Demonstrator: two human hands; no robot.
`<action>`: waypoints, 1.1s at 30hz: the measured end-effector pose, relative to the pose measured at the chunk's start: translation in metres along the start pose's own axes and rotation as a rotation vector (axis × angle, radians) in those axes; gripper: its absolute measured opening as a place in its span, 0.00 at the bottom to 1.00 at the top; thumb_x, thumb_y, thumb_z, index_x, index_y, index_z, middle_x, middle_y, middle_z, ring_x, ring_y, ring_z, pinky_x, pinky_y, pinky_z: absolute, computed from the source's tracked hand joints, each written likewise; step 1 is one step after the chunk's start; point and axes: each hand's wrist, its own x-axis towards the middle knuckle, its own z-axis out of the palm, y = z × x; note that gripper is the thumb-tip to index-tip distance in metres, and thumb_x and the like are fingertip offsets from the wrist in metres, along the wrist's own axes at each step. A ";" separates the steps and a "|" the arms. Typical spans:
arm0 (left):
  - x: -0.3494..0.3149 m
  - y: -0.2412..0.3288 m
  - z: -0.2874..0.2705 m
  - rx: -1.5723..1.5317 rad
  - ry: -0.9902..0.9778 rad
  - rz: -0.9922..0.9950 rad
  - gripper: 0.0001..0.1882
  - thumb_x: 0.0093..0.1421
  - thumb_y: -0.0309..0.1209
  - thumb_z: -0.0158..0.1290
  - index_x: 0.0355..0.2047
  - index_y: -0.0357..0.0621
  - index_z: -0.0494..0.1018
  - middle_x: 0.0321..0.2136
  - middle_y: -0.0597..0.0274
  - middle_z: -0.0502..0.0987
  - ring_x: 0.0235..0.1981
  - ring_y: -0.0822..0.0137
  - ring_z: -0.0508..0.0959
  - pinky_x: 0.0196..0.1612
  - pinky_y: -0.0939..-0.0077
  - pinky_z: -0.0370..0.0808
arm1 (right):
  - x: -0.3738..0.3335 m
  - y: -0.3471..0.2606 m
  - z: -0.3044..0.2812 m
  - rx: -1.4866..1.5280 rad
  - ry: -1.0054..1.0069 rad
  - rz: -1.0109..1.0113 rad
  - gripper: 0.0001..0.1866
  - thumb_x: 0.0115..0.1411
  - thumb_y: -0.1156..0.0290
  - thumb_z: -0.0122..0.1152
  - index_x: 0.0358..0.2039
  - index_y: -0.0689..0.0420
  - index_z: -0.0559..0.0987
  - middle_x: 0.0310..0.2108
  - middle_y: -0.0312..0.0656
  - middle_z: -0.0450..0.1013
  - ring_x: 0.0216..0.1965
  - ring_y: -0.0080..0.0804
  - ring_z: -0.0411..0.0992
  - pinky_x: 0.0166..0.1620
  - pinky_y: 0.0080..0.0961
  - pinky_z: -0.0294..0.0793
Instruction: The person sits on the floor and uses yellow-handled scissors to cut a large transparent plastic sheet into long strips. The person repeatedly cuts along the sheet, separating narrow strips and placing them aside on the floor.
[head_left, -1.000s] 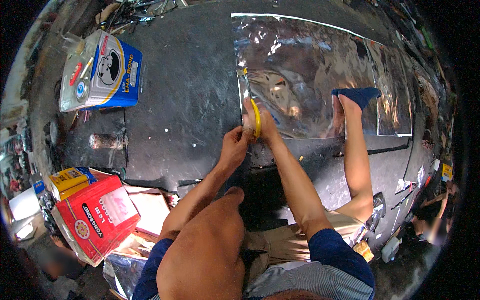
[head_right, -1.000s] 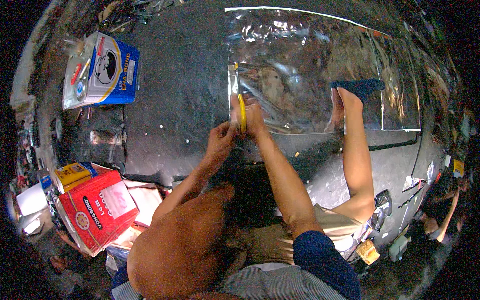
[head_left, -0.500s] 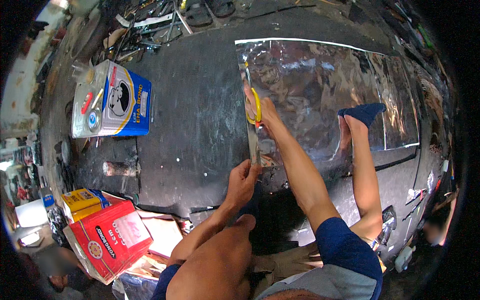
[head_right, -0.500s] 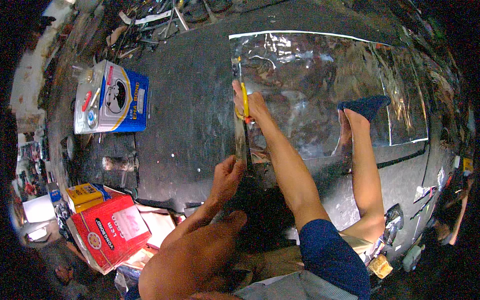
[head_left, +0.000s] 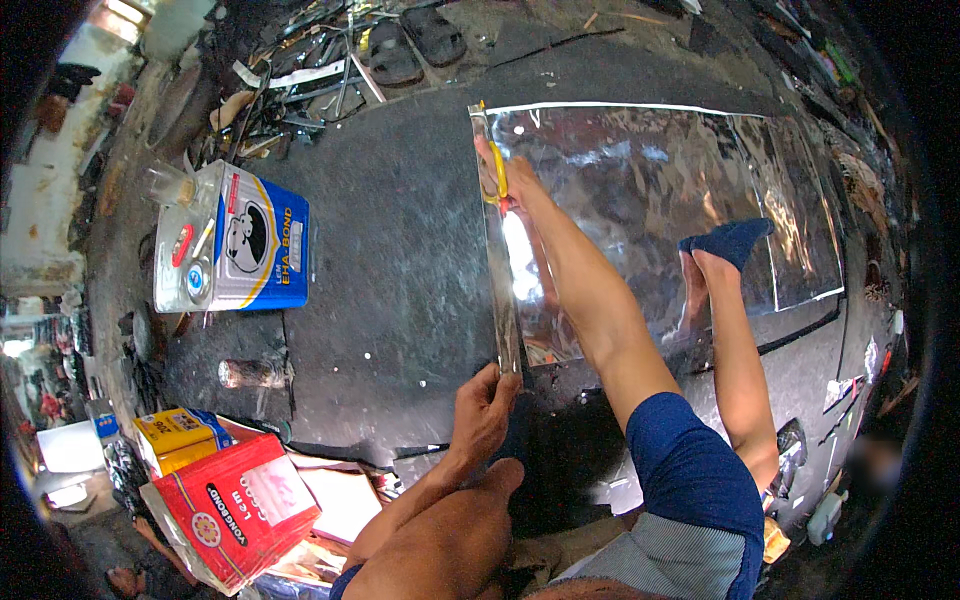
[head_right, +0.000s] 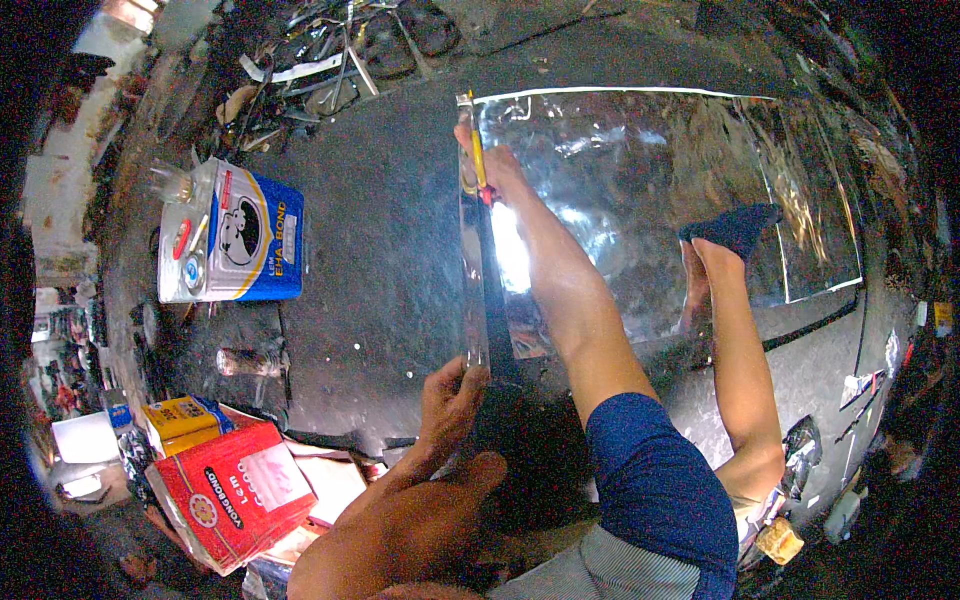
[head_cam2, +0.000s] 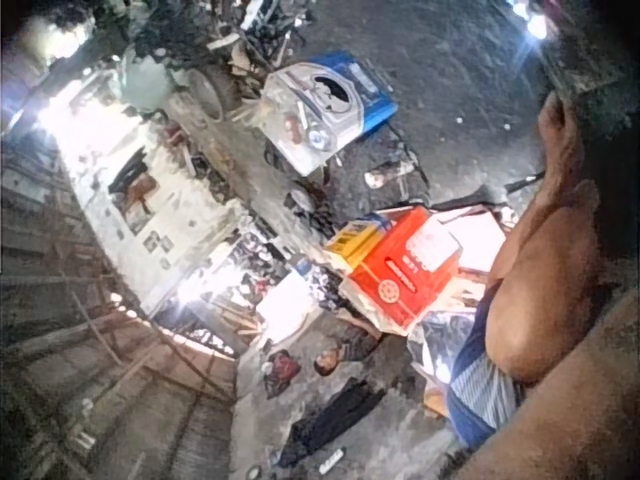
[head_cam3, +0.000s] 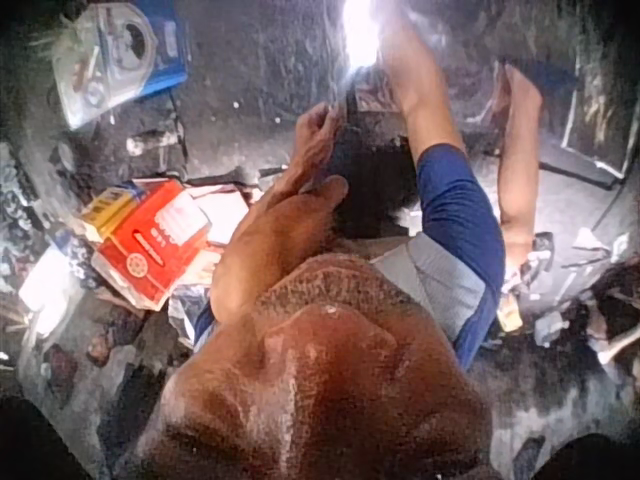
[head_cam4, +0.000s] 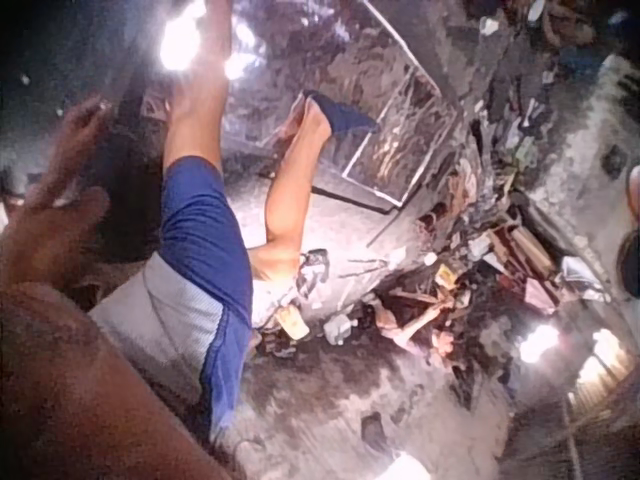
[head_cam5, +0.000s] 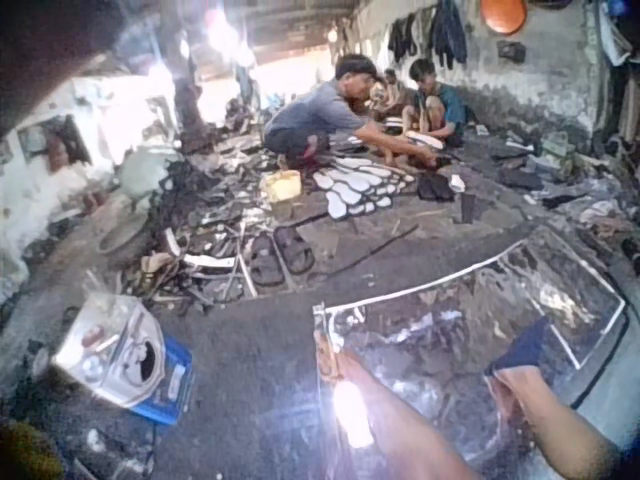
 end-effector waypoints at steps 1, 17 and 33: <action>-0.001 -0.002 0.000 -0.014 0.008 0.004 0.12 0.63 0.35 0.47 0.25 0.41 0.69 0.17 0.75 0.65 0.19 0.81 0.61 0.22 0.83 0.58 | 0.000 -0.003 0.001 0.009 0.011 -0.016 0.36 0.46 0.29 0.53 0.19 0.56 0.75 0.13 0.34 0.65 0.14 0.22 0.65 0.16 0.25 0.61; 0.037 -0.089 -0.027 0.834 0.461 0.462 0.19 0.52 0.28 0.53 0.44 0.36 0.67 0.38 0.45 0.71 0.40 0.51 0.73 0.43 0.65 0.69 | -0.119 0.020 -0.064 -0.228 -0.004 0.202 0.40 0.47 0.24 0.39 0.17 0.55 0.68 0.11 0.35 0.64 0.07 0.24 0.63 0.11 0.22 0.63; 0.107 -0.099 0.035 0.248 0.150 -0.098 0.09 0.47 0.31 0.58 0.18 0.38 0.76 0.16 0.62 0.75 0.20 0.71 0.73 0.26 0.74 0.69 | -0.474 0.102 -0.050 0.219 -0.264 0.659 0.43 0.50 0.27 0.40 0.30 0.64 0.71 0.16 0.37 0.64 0.16 0.28 0.67 0.22 0.25 0.71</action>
